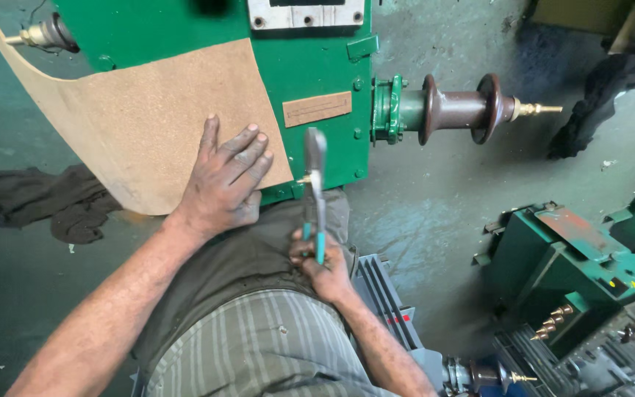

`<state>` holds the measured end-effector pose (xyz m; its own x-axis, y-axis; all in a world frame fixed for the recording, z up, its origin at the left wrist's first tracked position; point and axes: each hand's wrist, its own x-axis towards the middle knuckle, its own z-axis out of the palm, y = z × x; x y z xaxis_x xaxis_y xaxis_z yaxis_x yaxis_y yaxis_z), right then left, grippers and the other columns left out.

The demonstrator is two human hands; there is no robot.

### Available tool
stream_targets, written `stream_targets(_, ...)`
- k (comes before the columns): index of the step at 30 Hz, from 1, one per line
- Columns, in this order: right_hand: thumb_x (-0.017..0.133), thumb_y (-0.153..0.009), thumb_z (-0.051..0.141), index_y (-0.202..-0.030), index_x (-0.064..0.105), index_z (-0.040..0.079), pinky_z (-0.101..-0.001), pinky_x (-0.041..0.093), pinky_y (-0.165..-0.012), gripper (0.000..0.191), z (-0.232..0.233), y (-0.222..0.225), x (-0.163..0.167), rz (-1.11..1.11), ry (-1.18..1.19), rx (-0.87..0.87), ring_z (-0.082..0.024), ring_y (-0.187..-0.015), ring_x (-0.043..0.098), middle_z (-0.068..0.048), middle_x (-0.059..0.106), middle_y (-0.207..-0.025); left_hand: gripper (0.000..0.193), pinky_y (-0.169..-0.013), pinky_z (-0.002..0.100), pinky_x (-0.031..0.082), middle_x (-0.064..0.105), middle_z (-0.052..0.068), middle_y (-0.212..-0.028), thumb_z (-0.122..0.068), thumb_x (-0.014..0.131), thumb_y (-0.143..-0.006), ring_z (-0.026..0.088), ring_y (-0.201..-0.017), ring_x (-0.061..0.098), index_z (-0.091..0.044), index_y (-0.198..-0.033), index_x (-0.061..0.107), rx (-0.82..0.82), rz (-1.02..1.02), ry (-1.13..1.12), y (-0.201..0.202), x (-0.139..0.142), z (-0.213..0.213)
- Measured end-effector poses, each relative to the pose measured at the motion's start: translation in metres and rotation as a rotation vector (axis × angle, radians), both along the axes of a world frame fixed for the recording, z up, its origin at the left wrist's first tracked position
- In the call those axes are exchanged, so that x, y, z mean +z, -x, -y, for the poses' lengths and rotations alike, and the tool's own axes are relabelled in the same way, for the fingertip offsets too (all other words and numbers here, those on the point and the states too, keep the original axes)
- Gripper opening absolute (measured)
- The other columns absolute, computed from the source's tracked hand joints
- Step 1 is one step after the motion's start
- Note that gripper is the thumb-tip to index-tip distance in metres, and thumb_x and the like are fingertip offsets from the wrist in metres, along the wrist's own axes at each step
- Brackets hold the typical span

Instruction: The person holds a fiberboard sheet on their lap and cuts narrow strips from it using tin snips. They then align a cut strip with the slot of a metal frame plate and press the strip into place, fitting the cut piece into the frame.

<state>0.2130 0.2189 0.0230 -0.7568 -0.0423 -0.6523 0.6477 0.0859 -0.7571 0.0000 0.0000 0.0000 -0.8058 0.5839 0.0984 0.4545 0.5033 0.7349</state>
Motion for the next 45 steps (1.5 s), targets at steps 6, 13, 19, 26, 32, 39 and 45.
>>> stream_targets(6,0.047,-0.077,-0.013,-0.099,0.072,-0.007,-0.0354,0.064,-0.076,0.034,-0.046,0.003,0.007,0.100,0.059,-0.482,-0.021,-0.084,0.068,-0.016,0.059,-0.125,0.036,-0.118,0.070,0.031,0.067,0.020,-0.127,-0.005,0.070,-0.076,0.034,-0.130,0.059,0.000,-0.112,0.069,-0.098,-0.010,0.044,-0.028,0.004,-0.030)
stream_targets(13,0.055,-0.078,-0.011,-0.104,0.072,-0.006,-0.0322,0.064,-0.073,0.032,-0.097,0.010,-0.004,-0.034,-0.043,-0.383,-0.019,-0.088,0.066,-0.017,0.060,-0.125,0.048,-0.119,0.065,0.027,0.061,0.018,-0.135,-0.018,0.070,-0.075,0.033,-0.136,0.051,-0.001,-0.120,0.066,-0.204,0.050,0.301,-0.070,-0.006,-0.102)
stream_targets(19,0.054,-0.082,-0.011,-0.107,0.072,-0.005,-0.0327,0.064,-0.076,0.031,-0.122,0.014,-0.024,-0.063,-0.038,-0.233,-0.019,-0.102,0.066,-0.014,0.057,-0.129,0.065,-0.108,0.056,0.037,0.055,0.019,-0.133,-0.026,0.083,-0.077,0.035,-0.123,0.051,0.001,-0.132,0.059,0.053,0.130,0.141,-0.021,0.005,-0.109)
stream_targets(26,0.053,-0.081,-0.011,-0.108,0.073,-0.002,-0.0303,0.063,-0.075,0.035,-0.154,0.009,-0.020,0.041,0.014,-0.111,-0.017,-0.098,0.066,-0.010,0.058,-0.131,0.067,-0.097,0.051,0.039,0.056,0.017,-0.122,-0.020,0.082,-0.070,0.034,-0.114,0.053,0.000,-0.130,0.059,0.138,-0.080,0.496,0.060,-0.006,-0.152)
stream_targets(32,0.057,-0.084,-0.008,-0.107,0.074,-0.001,-0.0296,0.063,-0.073,0.030,-0.160,0.020,-0.007,-0.012,-0.023,-0.118,-0.017,-0.099,0.065,-0.011,0.059,-0.127,0.047,-0.093,0.048,0.039,0.055,0.013,-0.108,-0.017,0.083,-0.078,0.033,-0.107,0.052,-0.006,-0.117,0.060,0.094,-0.139,0.387,0.072,0.013,-0.160)
stream_targets(39,0.066,-0.094,0.012,-0.122,0.067,-0.003,-0.0362,0.066,-0.086,0.032,-0.092,0.070,0.028,0.109,0.299,-0.333,-0.019,-0.110,0.067,-0.011,0.053,-0.134,0.042,-0.078,0.048,0.048,0.053,0.018,-0.111,-0.006,0.081,-0.087,0.039,-0.096,0.058,-0.005,-0.111,0.046,0.249,-0.030,-0.019,0.094,0.038,-0.163)
stream_targets(45,0.069,-0.090,0.009,-0.123,0.069,-0.003,-0.0288,0.059,-0.066,0.035,-0.004,0.154,0.035,0.114,0.216,-0.249,-0.013,-0.081,0.064,-0.005,0.054,-0.125,0.036,-0.076,0.047,0.054,0.054,0.018,-0.106,-0.011,0.071,-0.100,0.037,-0.088,0.060,-0.007,-0.117,0.040,0.387,0.017,-0.303,0.094,0.059,-0.154)
